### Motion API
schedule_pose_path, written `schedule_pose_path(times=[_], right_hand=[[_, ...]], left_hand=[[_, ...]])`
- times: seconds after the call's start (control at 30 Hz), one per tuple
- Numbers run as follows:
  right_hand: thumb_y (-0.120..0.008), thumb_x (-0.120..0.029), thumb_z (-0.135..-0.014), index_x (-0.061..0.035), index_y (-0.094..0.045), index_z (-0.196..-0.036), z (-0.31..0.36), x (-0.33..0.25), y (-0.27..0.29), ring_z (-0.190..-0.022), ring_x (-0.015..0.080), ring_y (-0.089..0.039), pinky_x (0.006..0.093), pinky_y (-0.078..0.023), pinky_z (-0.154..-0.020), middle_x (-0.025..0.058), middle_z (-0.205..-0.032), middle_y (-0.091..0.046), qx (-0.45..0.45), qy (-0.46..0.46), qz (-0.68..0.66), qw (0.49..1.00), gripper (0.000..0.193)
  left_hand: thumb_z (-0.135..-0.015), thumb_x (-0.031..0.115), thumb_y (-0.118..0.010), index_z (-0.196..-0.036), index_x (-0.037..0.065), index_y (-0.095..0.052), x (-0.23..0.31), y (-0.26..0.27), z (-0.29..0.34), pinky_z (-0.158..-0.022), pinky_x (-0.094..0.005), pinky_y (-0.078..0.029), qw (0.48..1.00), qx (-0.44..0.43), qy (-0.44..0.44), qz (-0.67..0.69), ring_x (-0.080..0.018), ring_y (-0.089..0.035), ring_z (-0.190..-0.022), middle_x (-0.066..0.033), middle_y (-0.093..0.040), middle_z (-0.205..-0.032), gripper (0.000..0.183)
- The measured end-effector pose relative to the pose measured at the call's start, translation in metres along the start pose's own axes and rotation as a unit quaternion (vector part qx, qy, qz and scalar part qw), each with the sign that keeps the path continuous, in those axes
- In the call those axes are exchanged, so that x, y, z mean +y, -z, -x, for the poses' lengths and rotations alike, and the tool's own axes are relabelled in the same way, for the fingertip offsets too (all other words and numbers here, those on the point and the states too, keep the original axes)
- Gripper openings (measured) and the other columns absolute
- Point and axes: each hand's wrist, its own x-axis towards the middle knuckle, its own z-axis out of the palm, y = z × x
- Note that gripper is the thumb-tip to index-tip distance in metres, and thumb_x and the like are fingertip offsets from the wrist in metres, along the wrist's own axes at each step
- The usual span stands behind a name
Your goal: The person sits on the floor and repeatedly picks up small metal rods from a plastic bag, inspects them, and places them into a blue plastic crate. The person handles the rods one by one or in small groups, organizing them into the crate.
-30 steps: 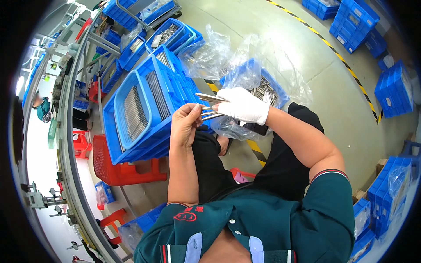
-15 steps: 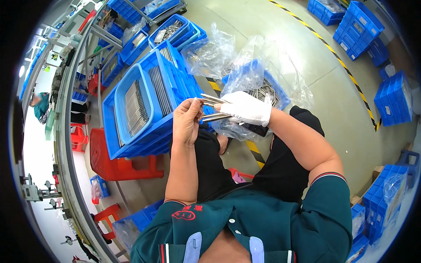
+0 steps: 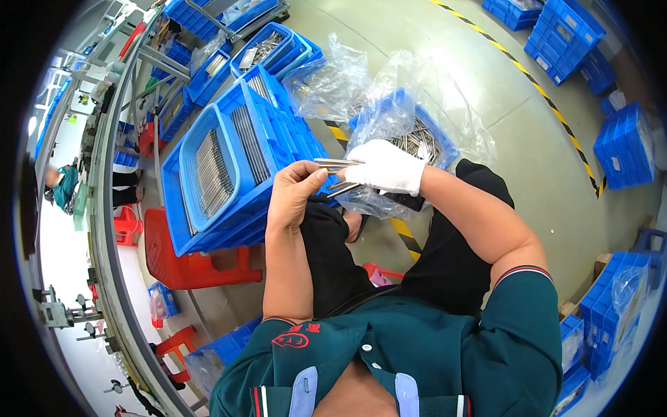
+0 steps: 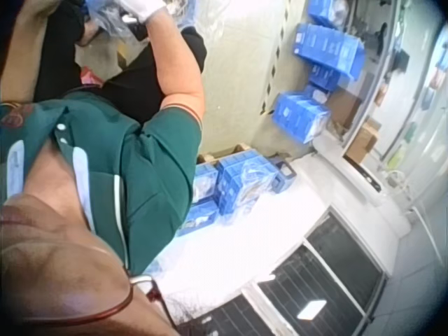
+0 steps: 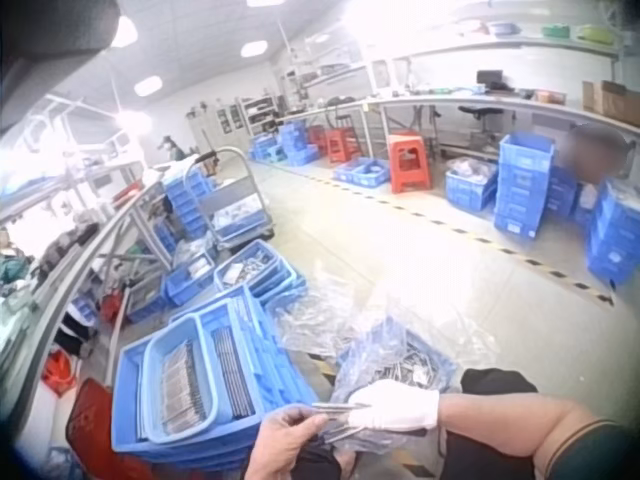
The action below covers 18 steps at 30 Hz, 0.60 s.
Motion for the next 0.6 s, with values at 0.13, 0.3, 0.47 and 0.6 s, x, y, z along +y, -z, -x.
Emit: schedule_pose_path(times=[0.13,0.3,0.47,0.6], right_hand=[[-0.059,-0.039,-0.082,-0.0015,-0.060,-0.075,0.0014,-0.0003,-0.0013,-0.058,0.0187,-0.051,0.0330,-0.040,-0.056,0.0106,-0.061,-0.053,0.001,0.016,0.028,0.999,0.038],[-0.060,-0.039,-0.083,-0.0012,-0.060,-0.077,0.0005,-0.0005,-0.0065,-0.058,0.0186,-0.051,0.0327,-0.041,-0.057,0.0102,-0.062,-0.053,0.040,0.045,0.070,0.996,0.038],[-0.058,-0.038,-0.085,-0.0006,-0.059,-0.079,0.0019,-0.0011,-0.0044,-0.058,0.0186,-0.052,0.0317,-0.041,-0.056,0.0099,-0.063,-0.054,0.004,-0.037,-0.059,0.998,0.038],[-0.057,-0.036,-0.086,-0.0008,-0.059,-0.079,-0.0003,-0.0004,-0.0054,-0.057,0.0154,-0.050,0.0301,-0.040,-0.055,0.0077,-0.063,-0.053,0.026,0.002,-0.011,1.000,0.036]], left_hand=[[-0.079,0.018,-0.073,-0.081,0.000,-0.065,-0.0020,0.0030,-0.0012,-0.057,-0.0189,-0.033,0.998,-0.013,0.045,0.038,-0.0033,-0.045,-0.061,0.0021,-0.057,-0.070,0.020],[-0.078,0.019,-0.073,-0.081,0.000,-0.064,-0.0079,0.0027,-0.0011,-0.055,-0.0181,-0.032,0.998,0.020,0.052,0.036,-0.0029,-0.045,-0.060,0.0019,-0.058,-0.069,0.021],[-0.080,0.020,-0.071,-0.082,0.000,-0.065,-0.0051,-0.0020,0.0009,-0.056,-0.0177,-0.033,0.998,0.003,0.026,0.059,-0.0027,-0.046,-0.061,0.0015,-0.059,-0.068,0.021],[-0.082,0.022,-0.070,-0.083,0.001,-0.066,-0.0064,0.0006,0.0015,-0.056,-0.0188,-0.033,0.997,0.003,0.040,0.066,-0.0030,-0.045,-0.060,0.0021,-0.058,-0.068,0.021]])
